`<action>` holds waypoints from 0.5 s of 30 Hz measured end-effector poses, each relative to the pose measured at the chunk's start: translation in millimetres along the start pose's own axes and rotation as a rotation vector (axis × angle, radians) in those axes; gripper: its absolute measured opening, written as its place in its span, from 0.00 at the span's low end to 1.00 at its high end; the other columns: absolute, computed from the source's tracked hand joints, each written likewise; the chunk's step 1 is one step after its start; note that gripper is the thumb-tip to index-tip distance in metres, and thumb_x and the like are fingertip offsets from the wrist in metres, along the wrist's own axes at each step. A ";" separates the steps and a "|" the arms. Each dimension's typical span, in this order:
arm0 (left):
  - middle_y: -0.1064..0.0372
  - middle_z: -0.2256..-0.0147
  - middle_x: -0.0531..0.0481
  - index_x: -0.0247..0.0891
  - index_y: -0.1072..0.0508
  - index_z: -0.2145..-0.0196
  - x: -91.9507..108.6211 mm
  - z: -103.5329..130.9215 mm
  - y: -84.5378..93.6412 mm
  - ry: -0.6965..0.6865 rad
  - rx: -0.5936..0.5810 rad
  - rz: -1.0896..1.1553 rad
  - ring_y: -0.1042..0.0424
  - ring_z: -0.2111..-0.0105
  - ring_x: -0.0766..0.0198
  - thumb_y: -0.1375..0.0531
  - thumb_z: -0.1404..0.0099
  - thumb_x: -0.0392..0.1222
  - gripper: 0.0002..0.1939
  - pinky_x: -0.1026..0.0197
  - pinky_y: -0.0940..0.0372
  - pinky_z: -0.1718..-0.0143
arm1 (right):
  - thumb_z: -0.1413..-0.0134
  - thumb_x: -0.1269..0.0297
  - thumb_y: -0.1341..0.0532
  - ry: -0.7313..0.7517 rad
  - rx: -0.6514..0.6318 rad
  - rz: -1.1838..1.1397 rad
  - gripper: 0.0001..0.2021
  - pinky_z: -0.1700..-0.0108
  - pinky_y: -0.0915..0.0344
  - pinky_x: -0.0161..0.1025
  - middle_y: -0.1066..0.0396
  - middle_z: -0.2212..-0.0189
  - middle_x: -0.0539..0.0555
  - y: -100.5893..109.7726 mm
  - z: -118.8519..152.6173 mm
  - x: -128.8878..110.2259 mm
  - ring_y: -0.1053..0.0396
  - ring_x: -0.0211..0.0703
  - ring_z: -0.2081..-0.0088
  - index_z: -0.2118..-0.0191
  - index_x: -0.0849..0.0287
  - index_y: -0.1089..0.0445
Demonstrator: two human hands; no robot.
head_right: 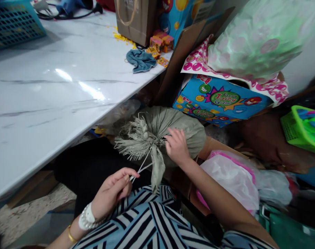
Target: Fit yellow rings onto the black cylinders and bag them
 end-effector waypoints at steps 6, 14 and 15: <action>0.31 0.54 0.41 0.44 0.31 0.43 96.7 -9.8 4.7 -0.480 0.005 -1.087 0.30 0.56 0.54 0.40 0.35 0.51 0.24 0.52 0.35 0.53 | 0.48 0.67 0.37 0.147 -0.262 -0.067 0.06 0.57 0.36 0.42 0.27 0.70 0.56 -57.6 -3.0 -3.7 0.31 0.49 0.63 0.63 0.59 0.27; 0.47 0.36 0.38 0.38 0.29 0.48 45.7 -147.7 -13.2 -0.147 0.001 -0.752 0.64 0.33 0.37 0.25 0.62 0.36 0.41 0.37 0.67 0.34 | 0.48 0.74 0.42 0.177 -0.267 -0.135 0.08 0.64 0.38 0.37 0.34 0.72 0.54 -51.0 16.0 10.1 0.36 0.43 0.68 0.68 0.59 0.25; 0.39 0.41 0.37 0.36 0.26 0.54 23.5 -161.0 -7.9 -0.032 -0.007 -0.649 0.57 0.35 0.35 0.26 0.59 0.35 0.32 0.36 0.62 0.36 | 0.48 0.74 0.42 0.161 -0.261 -0.147 0.08 0.65 0.38 0.37 0.33 0.72 0.54 -49.5 16.3 13.7 0.35 0.43 0.68 0.67 0.59 0.25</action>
Point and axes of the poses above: each hand's wrist, its own z-axis away from the middle knuckle, its own y-axis out of the back of the hand, x = y × z, the point moved 9 cm from there along -z, towards the middle knuckle
